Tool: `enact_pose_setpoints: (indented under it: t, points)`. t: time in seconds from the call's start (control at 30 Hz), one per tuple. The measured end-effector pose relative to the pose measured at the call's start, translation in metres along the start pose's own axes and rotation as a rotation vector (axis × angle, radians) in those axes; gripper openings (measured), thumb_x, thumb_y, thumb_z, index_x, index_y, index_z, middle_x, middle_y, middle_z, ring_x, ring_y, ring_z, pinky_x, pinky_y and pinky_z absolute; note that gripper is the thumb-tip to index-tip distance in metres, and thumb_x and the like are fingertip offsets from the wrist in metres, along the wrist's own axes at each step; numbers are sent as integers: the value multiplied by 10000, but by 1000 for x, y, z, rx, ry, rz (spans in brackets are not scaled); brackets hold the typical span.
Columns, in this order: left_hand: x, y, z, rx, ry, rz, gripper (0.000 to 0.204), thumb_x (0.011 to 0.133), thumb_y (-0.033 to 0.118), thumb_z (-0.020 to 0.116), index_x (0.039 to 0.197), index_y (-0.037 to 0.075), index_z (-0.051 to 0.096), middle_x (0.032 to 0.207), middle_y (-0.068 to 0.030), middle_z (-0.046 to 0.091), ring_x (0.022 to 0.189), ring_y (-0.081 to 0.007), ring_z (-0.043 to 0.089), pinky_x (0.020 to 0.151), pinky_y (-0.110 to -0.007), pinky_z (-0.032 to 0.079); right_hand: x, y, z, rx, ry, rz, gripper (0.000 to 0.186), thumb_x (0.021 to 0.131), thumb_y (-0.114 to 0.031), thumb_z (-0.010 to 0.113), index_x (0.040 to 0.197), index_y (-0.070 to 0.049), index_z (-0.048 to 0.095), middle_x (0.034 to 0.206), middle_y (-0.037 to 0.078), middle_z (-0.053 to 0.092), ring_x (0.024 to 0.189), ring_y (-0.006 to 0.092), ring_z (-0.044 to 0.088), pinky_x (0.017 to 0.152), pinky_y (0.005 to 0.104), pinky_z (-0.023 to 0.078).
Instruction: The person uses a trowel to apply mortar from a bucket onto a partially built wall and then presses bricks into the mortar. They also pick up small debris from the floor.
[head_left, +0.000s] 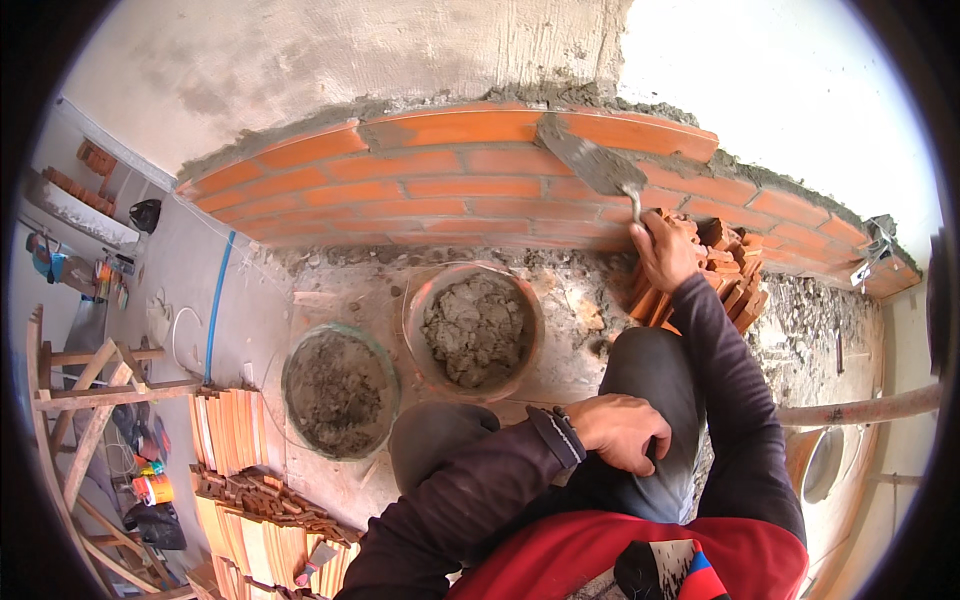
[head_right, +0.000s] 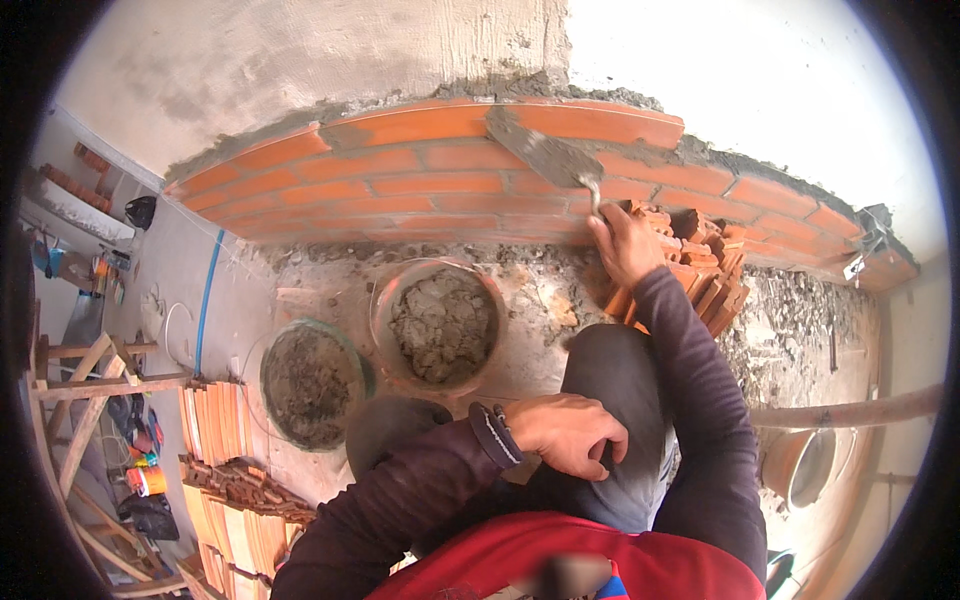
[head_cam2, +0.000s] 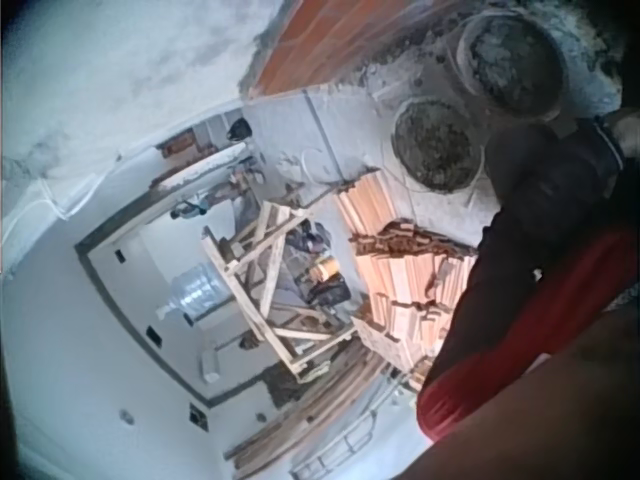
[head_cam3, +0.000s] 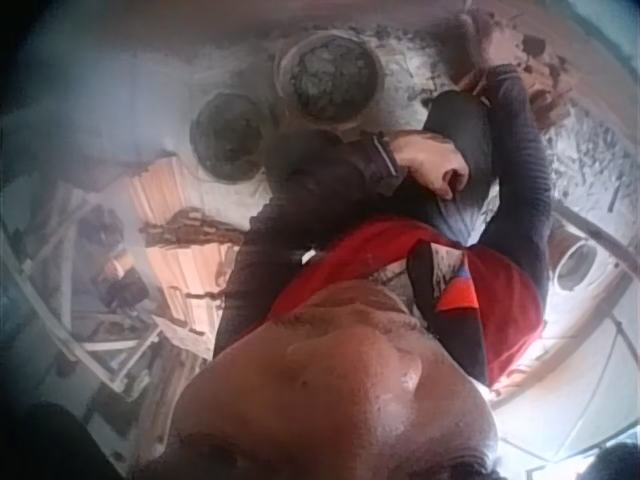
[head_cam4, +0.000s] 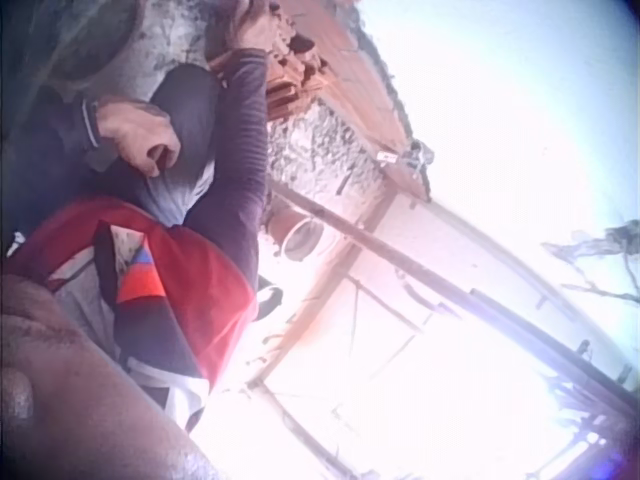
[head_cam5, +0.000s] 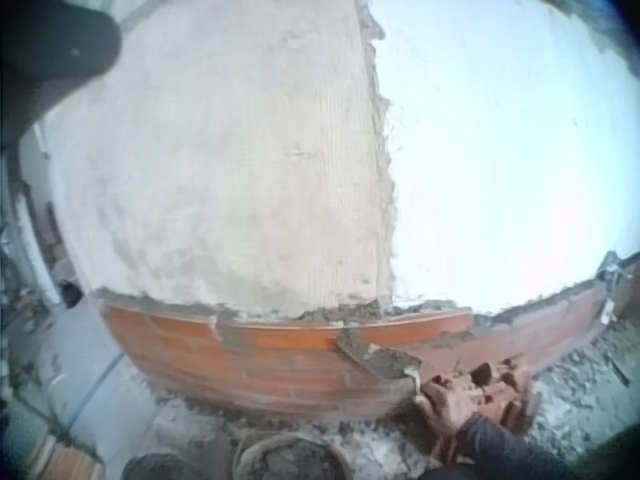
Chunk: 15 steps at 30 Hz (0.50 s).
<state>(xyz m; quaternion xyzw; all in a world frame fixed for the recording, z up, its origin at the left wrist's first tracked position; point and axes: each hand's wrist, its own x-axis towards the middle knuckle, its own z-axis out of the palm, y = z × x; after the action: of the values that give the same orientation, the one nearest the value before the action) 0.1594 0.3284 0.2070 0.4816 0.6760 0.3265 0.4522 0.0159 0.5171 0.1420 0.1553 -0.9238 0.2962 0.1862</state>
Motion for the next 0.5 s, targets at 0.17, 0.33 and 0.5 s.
enact_pose_setpoints:
  t: [0.17,0.33,0.5]
  points:
    - [3,2,0,-5,-4,-25,358,808,300,728,1099,92,707,898,-93,758,874,-287,724,776,-424,558,12,18,3,-46,55,-14,224,991,-223,636,1016,-1,648,706,237,627,711,456,638,646,494,493]
    - [-2,-8,2,-25,40,1,368,826,287,717,1123,71,684,866,-101,759,835,-292,730,750,-425,557,-26,7,-9,20,-35,101,214,944,-227,702,952,-29,619,681,171,617,641,387,640,599,464,498]
    - [3,0,1,-24,5,20,373,804,278,728,1108,67,688,843,-93,756,819,-291,727,749,-433,551,9,-47,-11,-92,4,-442,226,794,-130,774,950,-77,619,900,81,654,893,292,622,807,430,490]
